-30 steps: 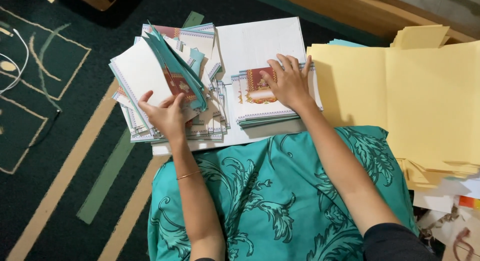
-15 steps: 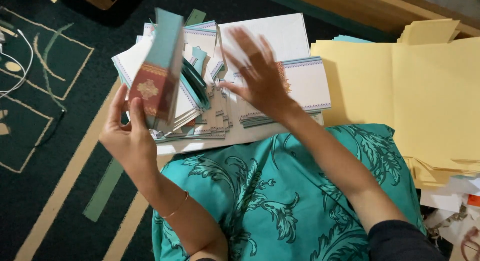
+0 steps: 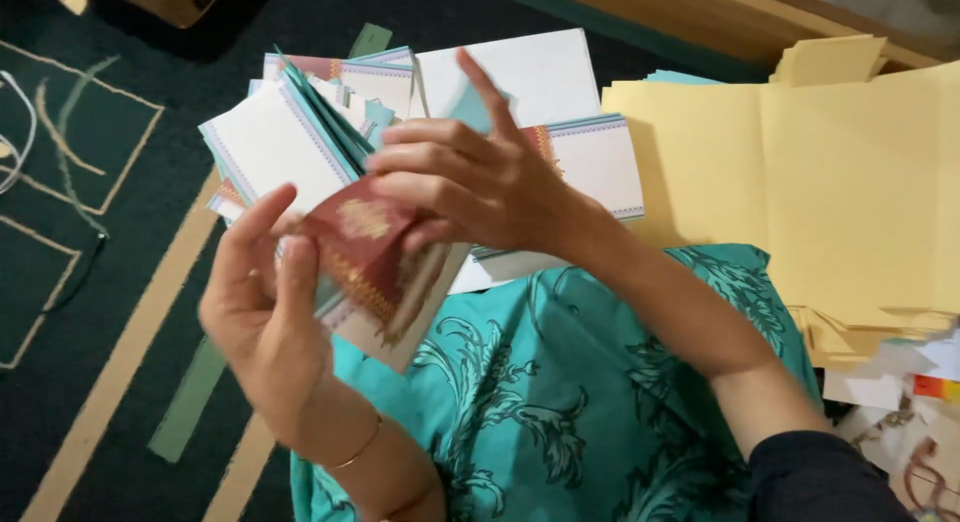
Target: The person sits on the floor and repeatedly picks up small stacks of decorative papers, flips them over, and places them into a growing pile. The hands handle the papers one at a time, occasionally adjusting the stack's alignment.
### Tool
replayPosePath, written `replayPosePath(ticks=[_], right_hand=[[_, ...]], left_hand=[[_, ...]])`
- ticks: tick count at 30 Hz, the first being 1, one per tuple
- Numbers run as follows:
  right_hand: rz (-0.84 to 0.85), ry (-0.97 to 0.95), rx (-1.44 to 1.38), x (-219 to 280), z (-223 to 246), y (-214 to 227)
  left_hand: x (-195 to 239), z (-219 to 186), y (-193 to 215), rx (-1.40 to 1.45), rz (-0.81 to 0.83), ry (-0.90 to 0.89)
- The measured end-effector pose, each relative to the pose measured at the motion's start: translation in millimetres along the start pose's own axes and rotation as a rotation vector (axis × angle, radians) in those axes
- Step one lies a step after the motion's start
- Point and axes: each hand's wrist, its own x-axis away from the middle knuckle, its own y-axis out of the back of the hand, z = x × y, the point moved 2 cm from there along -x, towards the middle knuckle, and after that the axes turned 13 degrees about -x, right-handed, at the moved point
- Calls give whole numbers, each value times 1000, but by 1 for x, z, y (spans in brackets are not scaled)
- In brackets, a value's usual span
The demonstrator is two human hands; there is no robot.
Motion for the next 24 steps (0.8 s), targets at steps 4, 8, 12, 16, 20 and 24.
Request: replayPosePath(ticks=[4, 8, 12, 16, 20, 24], right_hand=[[-33, -60, 1, 35, -11, 15], [-105, -223, 99, 56, -23, 37], [38, -498, 371, 83, -48, 34], [34, -718, 410, 136, -95, 0], [123, -1092, 346, 170, -102, -10], [206, -1582, 138, 187, -96, -3]], left_hand=[[-5, -3, -38, 232, 89, 28], [-14, -4, -76, -66, 268, -95], [-27, 42, -131, -189, 180, 1], [-30, 134, -188, -273, 155, 111], [-29, 208, -222, -705, 30, -85], [-31, 234, -234, -953, -25, -213]])
